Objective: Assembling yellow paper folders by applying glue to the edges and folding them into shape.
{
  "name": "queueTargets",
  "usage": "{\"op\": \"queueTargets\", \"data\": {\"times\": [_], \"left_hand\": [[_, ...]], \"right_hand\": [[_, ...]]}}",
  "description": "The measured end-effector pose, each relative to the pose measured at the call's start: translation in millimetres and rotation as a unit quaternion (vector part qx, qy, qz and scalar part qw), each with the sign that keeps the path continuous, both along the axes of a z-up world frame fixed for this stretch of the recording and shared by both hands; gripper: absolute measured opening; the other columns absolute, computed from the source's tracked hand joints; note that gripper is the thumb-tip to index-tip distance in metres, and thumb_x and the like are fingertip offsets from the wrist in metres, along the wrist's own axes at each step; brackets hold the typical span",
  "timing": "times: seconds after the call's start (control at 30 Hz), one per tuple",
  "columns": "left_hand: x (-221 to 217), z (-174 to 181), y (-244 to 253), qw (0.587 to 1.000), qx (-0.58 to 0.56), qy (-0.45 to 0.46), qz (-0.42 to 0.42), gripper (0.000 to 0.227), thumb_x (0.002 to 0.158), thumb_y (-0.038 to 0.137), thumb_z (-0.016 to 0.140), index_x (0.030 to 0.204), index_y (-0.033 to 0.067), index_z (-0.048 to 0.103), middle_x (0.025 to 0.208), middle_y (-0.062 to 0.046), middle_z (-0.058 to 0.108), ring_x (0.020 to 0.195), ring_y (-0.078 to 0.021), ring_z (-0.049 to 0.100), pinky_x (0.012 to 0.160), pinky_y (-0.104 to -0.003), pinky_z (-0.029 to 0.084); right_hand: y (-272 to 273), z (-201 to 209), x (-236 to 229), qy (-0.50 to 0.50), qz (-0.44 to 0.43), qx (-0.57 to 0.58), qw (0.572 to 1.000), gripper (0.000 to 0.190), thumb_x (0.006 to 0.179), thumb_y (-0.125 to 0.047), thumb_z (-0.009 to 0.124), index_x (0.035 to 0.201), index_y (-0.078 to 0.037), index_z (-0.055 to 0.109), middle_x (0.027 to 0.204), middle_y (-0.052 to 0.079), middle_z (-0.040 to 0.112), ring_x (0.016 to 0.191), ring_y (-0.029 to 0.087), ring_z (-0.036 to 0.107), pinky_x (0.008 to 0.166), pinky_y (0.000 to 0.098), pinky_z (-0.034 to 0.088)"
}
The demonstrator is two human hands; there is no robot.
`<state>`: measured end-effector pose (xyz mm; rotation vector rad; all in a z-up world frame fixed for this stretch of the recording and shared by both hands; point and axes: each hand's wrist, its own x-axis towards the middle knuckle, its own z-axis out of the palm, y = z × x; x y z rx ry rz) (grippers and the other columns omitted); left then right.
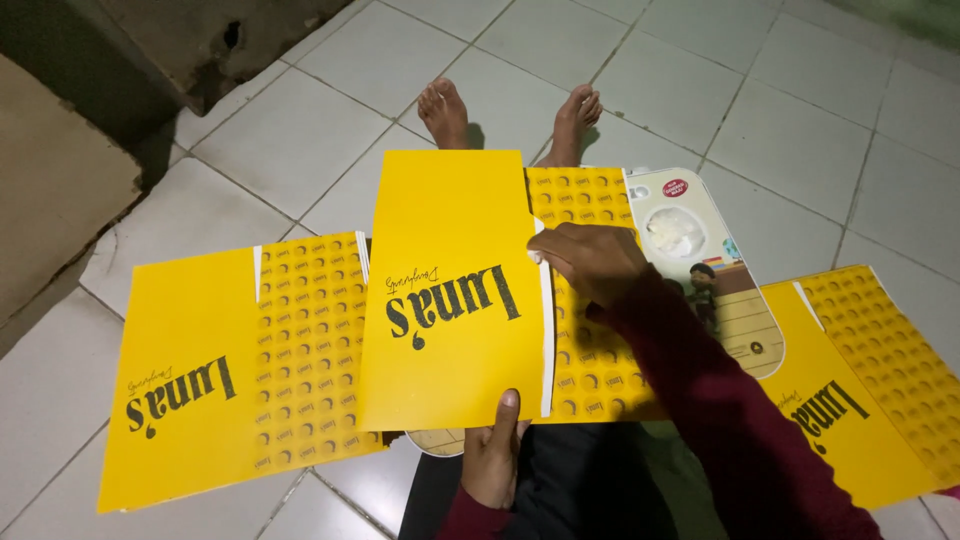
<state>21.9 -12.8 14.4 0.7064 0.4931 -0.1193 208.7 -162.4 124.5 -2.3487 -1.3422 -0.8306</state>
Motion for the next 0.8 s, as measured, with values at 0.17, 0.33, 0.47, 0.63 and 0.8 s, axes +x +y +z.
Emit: {"op": "queueTargets", "data": {"times": [0.17, 0.33, 0.47, 0.63, 0.8], "left_hand": [[-0.7, -3.7, -1.5, 1.000, -0.015, -0.007, 0.015, 0.052, 0.094, 0.015, 0.060, 0.137, -0.0116, 0.055, 0.132, -0.028, 0.067, 0.119, -0.0356, 0.067, 0.107, -0.047, 0.052], [0.3, -4.1, -0.6, 1.000, -0.010, -0.011, 0.004, 0.054, 0.093, 0.017, 0.060, 0.139, -0.0096, 0.053, 0.134, -0.028, 0.066, 0.120, -0.0354, 0.067, 0.109, -0.047, 0.051], [-0.7, -7.2, -1.9, 0.999, -0.029, -0.003, 0.019, 0.053, 0.093, 0.014, 0.060, 0.140, -0.0105, 0.053, 0.134, -0.028, 0.066, 0.120, -0.0359, 0.067, 0.108, -0.047, 0.052], [-0.3, -3.2, -0.5, 1.000, -0.010, -0.023, 0.006, 0.054, 0.093, 0.017, 0.061, 0.139, -0.0109, 0.053, 0.133, -0.028, 0.066, 0.119, -0.0358, 0.068, 0.106, -0.045, 0.053], [-0.6, -4.1, -1.3, 1.000, -0.016, -0.016, 0.012, 0.051, 0.094, 0.014, 0.059, 0.137, -0.0111, 0.054, 0.131, -0.030, 0.066, 0.117, -0.0367, 0.068, 0.107, -0.046, 0.054]], "right_hand": [[-2.0, -16.8, 25.0, 0.231, -0.121, -0.098, 0.960, 0.016, 0.092, -0.008, 0.058, 0.105, -0.013, 0.067, 0.100, 0.004, 0.073, 0.075, 0.023, 0.067, 0.064, 0.0357, 0.051], [-8.6, -7.7, 34.5, 0.247, -0.107, -0.056, 0.962, 0.027, 0.086, -0.019, 0.059, 0.107, -0.010, 0.074, 0.106, 0.007, 0.073, 0.084, 0.025, 0.067, 0.074, 0.0366, 0.053], [-12.9, -10.5, 41.4, 0.235, -0.101, -0.074, 0.964, 0.018, 0.091, -0.021, 0.069, 0.106, -0.014, 0.076, 0.108, 0.004, 0.073, 0.091, 0.023, 0.069, 0.079, 0.0370, 0.055], [-4.8, -14.1, 44.3, 0.247, -0.148, -0.115, 0.951, 0.023, 0.097, -0.022, 0.062, 0.117, -0.016, 0.070, 0.115, 0.001, 0.076, 0.096, 0.022, 0.072, 0.083, 0.0388, 0.055], [-1.1, -19.3, 46.9, 0.201, -0.113, -0.109, 0.967, 0.008, 0.097, -0.021, 0.064, 0.094, -0.016, 0.070, 0.092, -0.002, 0.070, 0.080, 0.023, 0.066, 0.073, 0.0392, 0.049]]}}
